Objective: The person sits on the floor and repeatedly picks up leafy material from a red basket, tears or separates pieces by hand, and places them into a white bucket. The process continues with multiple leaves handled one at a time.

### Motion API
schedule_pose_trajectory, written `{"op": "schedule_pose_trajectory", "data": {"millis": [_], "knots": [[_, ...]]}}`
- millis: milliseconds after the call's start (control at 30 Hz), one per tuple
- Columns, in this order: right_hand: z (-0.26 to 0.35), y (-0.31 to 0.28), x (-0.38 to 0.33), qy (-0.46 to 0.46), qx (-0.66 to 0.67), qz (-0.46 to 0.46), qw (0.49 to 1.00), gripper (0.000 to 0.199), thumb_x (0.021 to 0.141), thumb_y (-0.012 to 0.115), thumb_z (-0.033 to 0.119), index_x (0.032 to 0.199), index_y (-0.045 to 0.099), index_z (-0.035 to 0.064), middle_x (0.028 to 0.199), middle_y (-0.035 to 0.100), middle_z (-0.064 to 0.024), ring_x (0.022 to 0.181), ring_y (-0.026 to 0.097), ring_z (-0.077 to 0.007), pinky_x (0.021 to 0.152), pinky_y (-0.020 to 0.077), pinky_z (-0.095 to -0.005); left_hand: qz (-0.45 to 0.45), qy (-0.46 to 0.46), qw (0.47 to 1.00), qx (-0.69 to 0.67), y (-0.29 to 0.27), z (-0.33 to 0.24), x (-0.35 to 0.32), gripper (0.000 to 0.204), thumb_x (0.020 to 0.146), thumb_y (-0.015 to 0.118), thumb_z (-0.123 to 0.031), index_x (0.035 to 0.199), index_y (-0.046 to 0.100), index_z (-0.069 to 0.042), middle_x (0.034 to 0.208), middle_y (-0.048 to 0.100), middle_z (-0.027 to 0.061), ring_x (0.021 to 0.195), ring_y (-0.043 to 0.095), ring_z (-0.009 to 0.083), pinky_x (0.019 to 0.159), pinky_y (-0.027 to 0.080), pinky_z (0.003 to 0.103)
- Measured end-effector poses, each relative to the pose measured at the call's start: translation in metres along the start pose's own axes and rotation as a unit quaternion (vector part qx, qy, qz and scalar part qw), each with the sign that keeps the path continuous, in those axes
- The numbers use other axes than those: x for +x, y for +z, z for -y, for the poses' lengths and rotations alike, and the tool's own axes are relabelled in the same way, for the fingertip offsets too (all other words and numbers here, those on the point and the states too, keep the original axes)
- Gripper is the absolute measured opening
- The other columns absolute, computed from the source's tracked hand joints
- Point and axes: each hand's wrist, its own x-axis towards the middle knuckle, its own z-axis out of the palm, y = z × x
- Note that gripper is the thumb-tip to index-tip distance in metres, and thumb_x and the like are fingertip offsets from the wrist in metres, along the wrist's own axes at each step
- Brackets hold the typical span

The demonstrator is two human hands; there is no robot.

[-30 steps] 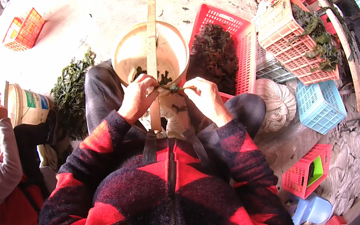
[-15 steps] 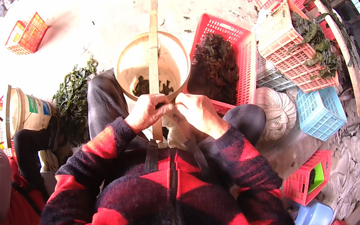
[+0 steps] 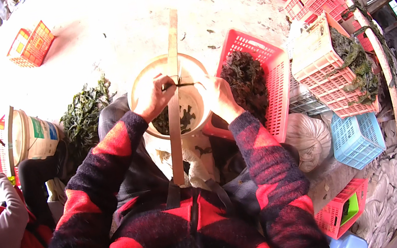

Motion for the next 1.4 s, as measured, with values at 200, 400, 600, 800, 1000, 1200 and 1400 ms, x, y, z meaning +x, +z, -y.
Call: {"op": "schedule_pose_trajectory", "data": {"millis": [200,400,600,800,1000,1200,1400], "knots": [[-0.05,0.043,0.041,0.142,0.002,-0.07,0.987,0.006,0.086,0.059,0.004,0.081,0.064,0.0029,0.07,0.064,-0.0106,0.063,0.063,-0.0195,0.058,0.0487,-0.0325,-0.102,-0.009,0.993,0.066,0.027,0.063,0.039,0.006,0.086,0.058,-0.009,0.083,0.059,-0.003,0.073,0.054,0.0079,0.068,0.052,0.0193,0.061,0.043,0.032],[-0.071,0.039,0.002,0.301,0.43,-0.024,0.851,0.018,0.097,0.052,0.014,0.098,0.064,0.0002,0.074,0.064,-0.0011,0.053,0.045,-0.0018,0.047,0.0316,-0.0172,-0.005,-0.247,0.885,-0.396,0.024,0.11,0.008,0.023,0.097,0.054,-0.026,0.103,0.064,-0.006,0.076,0.058,0.0012,0.052,0.037,0.0047,0.046,0.031,0.021],[-0.058,0.04,-0.01,0.351,0.364,0.037,0.862,0.034,0.101,0.045,0.024,0.119,0.057,-0.0025,0.095,0.067,-0.01,0.063,0.063,-0.0105,0.053,0.0477,-0.0217,0.016,-0.406,0.798,-0.445,0.025,0.1,-0.013,0.055,0.096,0.051,-0.048,0.127,0.051,-0.002,0.119,0.059,0.0159,0.11,0.056,0.0211,0.089,0.044,0.04],[-0.11,-0.009,-0.048,0.335,0.249,-0.047,0.907,0.029,0.098,0.053,0.021,0.117,0.059,0.0001,0.096,0.067,-0.0114,0.061,0.063,-0.0117,0.053,0.0486,-0.0236,0.116,-0.4,0.821,-0.391,0.035,0.096,-0.03,0.069,0.091,0.05,-0.061,0.131,0.05,-0.005,0.132,0.054,0.0159,0.126,0.047,0.0307,0.101,0.035,0.051],[-0.139,-0.009,-0.121,0.439,0.198,0.016,0.876,0.021,0.095,0.056,0.02,0.105,0.063,0.0019,0.084,0.067,-0.0078,0.059,0.061,-0.0102,0.052,0.0479,-0.0233,0.058,-0.439,0.795,-0.415,0.04,0.105,-0.018,0.049,0.099,0.043,-0.047,0.121,0.057,-0.006,0.121,0.061,0.0105,0.114,0.054,0.0238,0.095,0.038,0.041],[-0.149,0.015,-0.169,0.428,0.204,0.078,0.877,0.021,0.095,0.057,0.017,0.104,0.063,-0.0008,0.082,0.067,-0.007,0.063,0.06,-0.0104,0.054,0.0473,-0.0249,0.074,-0.422,0.776,-0.464,0.037,0.079,-0.009,0.041,0.1,0.046,-0.042,0.113,0.058,-0.005,0.11,0.064,0.0121,0.104,0.059,0.0238,0.09,0.044,0.036],[-0.215,-0.026,-0.179,0.544,0.16,0.064,0.821,0.022,0.096,0.055,0.022,0.104,0.062,0.0028,0.084,0.067,-0.0053,0.06,0.06,-0.0104,0.052,0.0458,-0.0239,0.183,-0.378,0.804,-0.42,0.027,0.047,-0.018,0.065,0.088,0.064,-0.049,0.136,0.047,-0.008,0.12,0.059,0.0013,0.108,0.054,0.0121,0.091,0.043,0.032]]}}
